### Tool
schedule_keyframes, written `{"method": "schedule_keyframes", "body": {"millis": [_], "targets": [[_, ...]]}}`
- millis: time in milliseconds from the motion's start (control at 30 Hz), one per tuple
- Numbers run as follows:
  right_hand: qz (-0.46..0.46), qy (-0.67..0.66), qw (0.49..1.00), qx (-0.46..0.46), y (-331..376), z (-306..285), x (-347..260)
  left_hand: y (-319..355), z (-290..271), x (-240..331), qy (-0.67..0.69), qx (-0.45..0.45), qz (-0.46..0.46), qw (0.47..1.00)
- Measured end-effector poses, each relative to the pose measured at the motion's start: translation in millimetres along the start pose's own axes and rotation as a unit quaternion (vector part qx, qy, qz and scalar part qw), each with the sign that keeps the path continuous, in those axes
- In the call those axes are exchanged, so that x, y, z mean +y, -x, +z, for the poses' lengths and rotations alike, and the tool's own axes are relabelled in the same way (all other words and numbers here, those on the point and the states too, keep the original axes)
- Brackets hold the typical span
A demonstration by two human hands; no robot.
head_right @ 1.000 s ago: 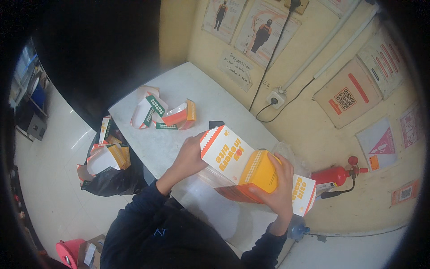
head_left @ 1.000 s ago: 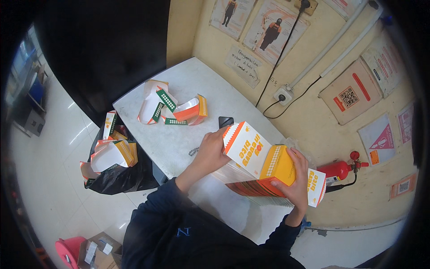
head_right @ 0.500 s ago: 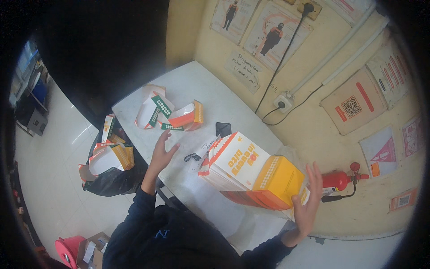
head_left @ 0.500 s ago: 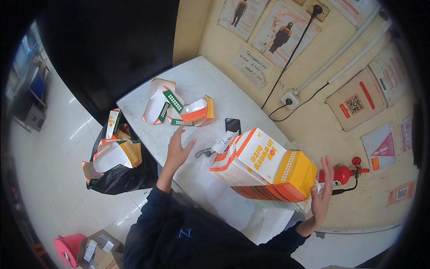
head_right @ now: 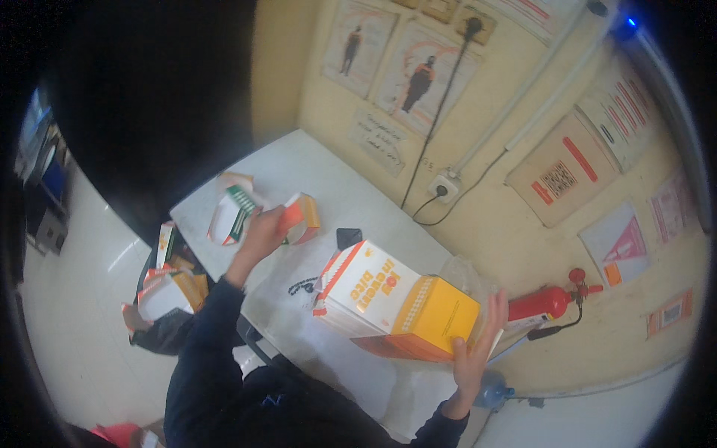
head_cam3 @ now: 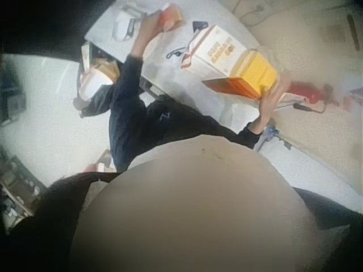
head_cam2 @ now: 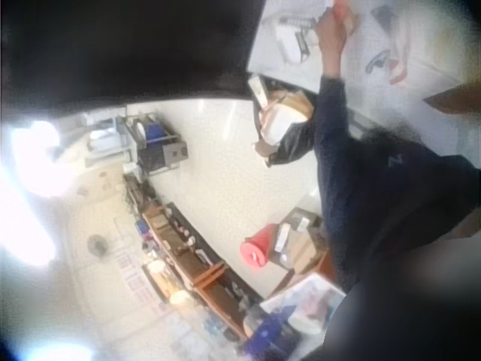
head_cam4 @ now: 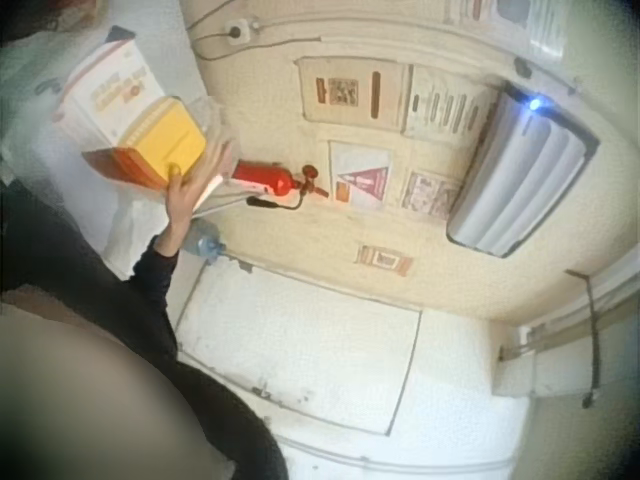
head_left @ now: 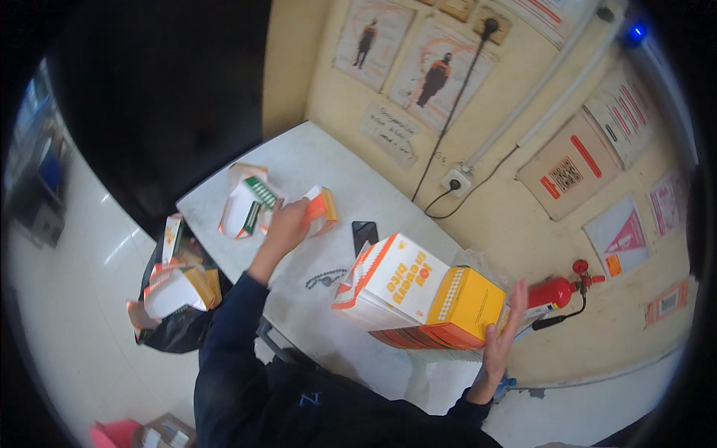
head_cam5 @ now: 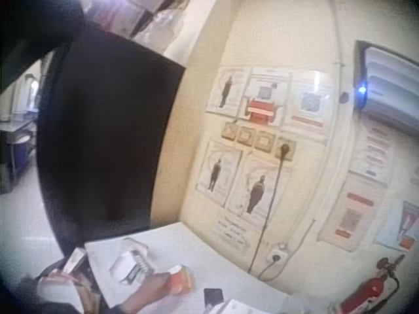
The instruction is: The person assembles flat-packed cardboard boxes by folding and interlocking the flaps. They repeatedly pick up flat pieces, fold them into box shapes, and stack the finished boxes on a table.
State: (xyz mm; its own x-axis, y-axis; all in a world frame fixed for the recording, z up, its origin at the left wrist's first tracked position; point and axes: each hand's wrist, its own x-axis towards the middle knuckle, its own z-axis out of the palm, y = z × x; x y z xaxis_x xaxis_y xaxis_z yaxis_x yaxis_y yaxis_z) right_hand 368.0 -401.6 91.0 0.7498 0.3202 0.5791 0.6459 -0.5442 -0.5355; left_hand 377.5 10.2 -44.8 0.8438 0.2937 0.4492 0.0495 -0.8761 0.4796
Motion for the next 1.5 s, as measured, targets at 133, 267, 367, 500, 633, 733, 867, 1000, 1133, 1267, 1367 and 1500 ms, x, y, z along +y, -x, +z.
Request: {"method": "schedule_keyframes", "body": {"millis": [133,267,367,500,633,733,867,1000,1133,1267,1367,1500], "targets": [[-0.156,0.072,0.984,0.052,1,-4,-56,39,-133,70,0.132,-0.02,0.107,0.985],[-0.234,-0.053,0.943,-0.231,3,36,-116,77,-208,138,0.239,-0.335,0.257,0.874],[-0.219,-0.166,0.916,-0.293,10,50,-128,89,-217,146,0.185,-0.194,0.302,0.915],[-0.053,-0.427,0.886,-0.174,18,31,-108,97,-155,135,0.542,0.239,-0.013,0.806],[0.011,-0.616,0.765,-0.184,20,19,-88,135,-97,154,0.883,-0.085,-0.22,0.407],[0.048,-0.593,0.788,-0.16,26,22,-88,140,-97,174,0.848,-0.131,-0.213,0.468],[0.147,-0.545,0.823,0.068,31,9,-86,97,-103,220,0.663,-0.024,-0.1,0.741],[0.14,-0.35,0.907,0.188,8,-17,-56,65,-65,257,0.531,-0.064,-0.041,0.844],[0.299,-0.067,0.951,-0.05,-21,-25,-18,61,-18,225,0.262,-0.045,0.028,0.963],[0.326,0.034,0.93,-0.166,-28,-18,0,62,-9,185,0.302,0.006,-0.063,0.951],[0.212,0.201,0.939,-0.182,-30,-15,9,46,-35,188,0.281,0.221,-0.032,0.933],[0.02,0.195,0.979,-0.058,-32,-11,29,15,-71,208,-0.103,0.037,0.236,0.966]]}}
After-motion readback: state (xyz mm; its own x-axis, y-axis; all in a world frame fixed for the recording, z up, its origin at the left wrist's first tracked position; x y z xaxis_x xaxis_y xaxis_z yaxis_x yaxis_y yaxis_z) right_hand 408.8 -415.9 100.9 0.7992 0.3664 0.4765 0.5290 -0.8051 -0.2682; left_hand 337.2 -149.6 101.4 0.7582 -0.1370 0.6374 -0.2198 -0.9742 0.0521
